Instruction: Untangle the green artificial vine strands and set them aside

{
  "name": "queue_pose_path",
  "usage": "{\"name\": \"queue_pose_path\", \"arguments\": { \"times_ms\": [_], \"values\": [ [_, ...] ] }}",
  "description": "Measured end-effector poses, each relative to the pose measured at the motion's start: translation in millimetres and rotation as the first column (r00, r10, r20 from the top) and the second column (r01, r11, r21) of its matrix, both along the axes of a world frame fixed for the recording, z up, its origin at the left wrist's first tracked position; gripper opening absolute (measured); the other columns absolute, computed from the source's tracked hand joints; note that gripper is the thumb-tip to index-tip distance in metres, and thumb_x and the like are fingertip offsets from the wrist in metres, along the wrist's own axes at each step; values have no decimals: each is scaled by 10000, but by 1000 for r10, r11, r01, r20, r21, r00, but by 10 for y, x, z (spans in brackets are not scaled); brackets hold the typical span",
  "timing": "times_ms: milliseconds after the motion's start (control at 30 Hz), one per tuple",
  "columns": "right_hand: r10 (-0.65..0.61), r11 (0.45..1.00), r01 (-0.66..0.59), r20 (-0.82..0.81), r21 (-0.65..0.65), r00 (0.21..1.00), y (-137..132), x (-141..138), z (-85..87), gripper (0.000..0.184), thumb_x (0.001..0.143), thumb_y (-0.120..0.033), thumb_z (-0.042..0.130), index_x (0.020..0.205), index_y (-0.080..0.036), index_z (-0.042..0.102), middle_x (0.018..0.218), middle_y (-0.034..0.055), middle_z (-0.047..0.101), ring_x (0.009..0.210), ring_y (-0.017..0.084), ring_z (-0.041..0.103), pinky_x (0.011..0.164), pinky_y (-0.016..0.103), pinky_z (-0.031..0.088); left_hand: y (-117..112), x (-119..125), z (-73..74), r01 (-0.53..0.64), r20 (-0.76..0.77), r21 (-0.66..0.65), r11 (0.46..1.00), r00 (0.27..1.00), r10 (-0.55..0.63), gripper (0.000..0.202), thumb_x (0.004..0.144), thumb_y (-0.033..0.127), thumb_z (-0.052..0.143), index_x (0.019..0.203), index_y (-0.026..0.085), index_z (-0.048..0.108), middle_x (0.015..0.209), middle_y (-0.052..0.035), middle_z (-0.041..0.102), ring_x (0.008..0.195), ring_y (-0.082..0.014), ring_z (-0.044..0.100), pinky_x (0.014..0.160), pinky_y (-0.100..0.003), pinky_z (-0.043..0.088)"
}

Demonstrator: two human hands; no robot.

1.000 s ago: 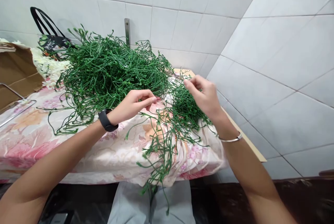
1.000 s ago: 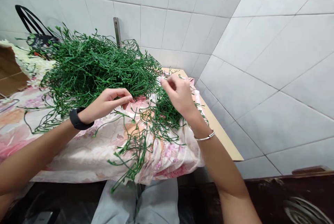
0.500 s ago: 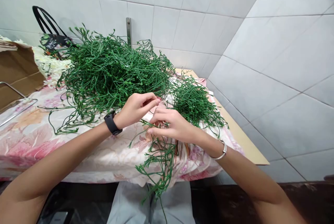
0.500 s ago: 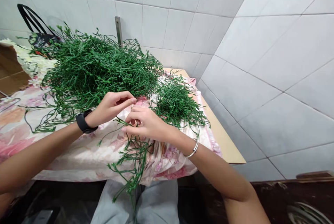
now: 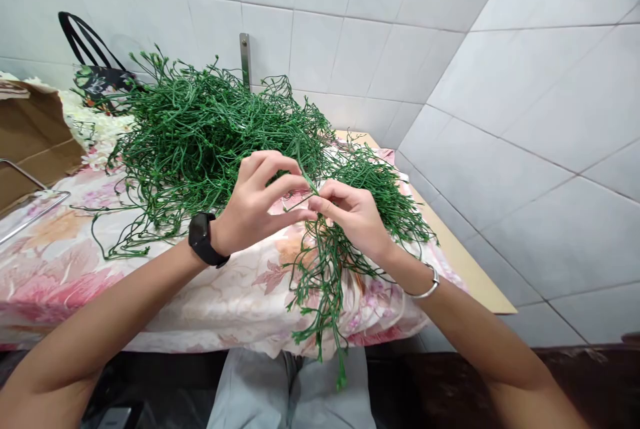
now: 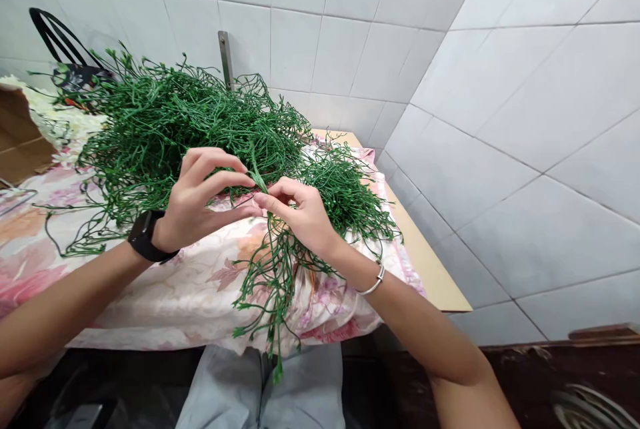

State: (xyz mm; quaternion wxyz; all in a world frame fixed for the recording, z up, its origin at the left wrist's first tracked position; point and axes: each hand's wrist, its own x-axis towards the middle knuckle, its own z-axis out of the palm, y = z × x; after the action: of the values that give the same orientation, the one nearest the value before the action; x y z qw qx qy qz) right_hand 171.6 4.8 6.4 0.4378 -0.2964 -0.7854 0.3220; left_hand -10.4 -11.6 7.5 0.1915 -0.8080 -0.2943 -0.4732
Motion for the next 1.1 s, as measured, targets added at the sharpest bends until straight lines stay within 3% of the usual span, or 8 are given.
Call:
{"name": "queue_pose_path", "arguments": {
  "times_ms": [100,233,367,467,567,667,867,1100],
  "values": [
    [34,996,-36,-25,-86,999,4,-1,13,221,778,-346,555,684,-148,585,642,-13,491,580,62,420,519,209,335,53,-14,-81,-25,-67,105,994,997,32,161,754,319,601,874,214,578,888,-47,595,895,-174,486,800,-328,414],
    [73,987,-84,-86,-138,994,16,8,27,238,794,-338,533,657,-147,570,622,-22,471,562,56,420,507,204,336,72,-14,-108,-44,-104,74,996,993,51,137,793,264,556,914,204,584,879,-48,624,853,-168,511,776,-323,424],
    [117,985,-123,-55,-120,992,33,32,37,205,811,-309,516,704,-151,591,657,-12,480,589,62,432,528,210,352,36,23,-72,57,-73,-155,986,995,-69,168,835,259,492,956,164,562,894,-60,634,840,-154,527,760,-300,428],
    [133,990,-133,-14,-51,991,55,47,31,168,802,-292,534,730,-154,599,709,2,503,640,73,444,566,220,363,-6,50,-38,165,-4,-395,904,983,-181,242,818,323,514,979,144,539,924,-63,626,830,-138,547,724,-253,436],
    [113,992,-115,44,54,993,75,58,19,149,794,-282,550,731,-156,596,713,4,502,669,81,447,579,226,355,-24,59,-10,196,87,-527,827,980,-177,229,841,336,473,929,145,562,874,-44,639,764,-114,572,657,-212,425],
    [84,984,-99,106,148,991,78,67,23,142,803,-284,539,765,-162,600,716,6,508,677,87,452,594,233,360,-5,44,6,243,173,-539,807,969,-176,200,850,298,466,859,141,589,799,-29,640,706,-92,565,627,-192,413],
    [3,975,-39,165,219,986,54,89,84,154,823,-268,504,752,-156,581,712,4,507,667,84,448,612,235,373,10,8,32,160,119,-432,888,986,-120,167,823,272,507,780,144,606,731,-36,596,751,-126,500,669,-239,405],
    [-3,977,-24,125,210,992,40,96,100,150,810,-254,523,710,-154,571,681,-5,499,639,77,436,603,237,365,4,27,24,219,109,-487,846,976,-190,135,836,242,488,854,145,580,779,-30,579,759,-114,485,669,-229,400]
  ]
}}
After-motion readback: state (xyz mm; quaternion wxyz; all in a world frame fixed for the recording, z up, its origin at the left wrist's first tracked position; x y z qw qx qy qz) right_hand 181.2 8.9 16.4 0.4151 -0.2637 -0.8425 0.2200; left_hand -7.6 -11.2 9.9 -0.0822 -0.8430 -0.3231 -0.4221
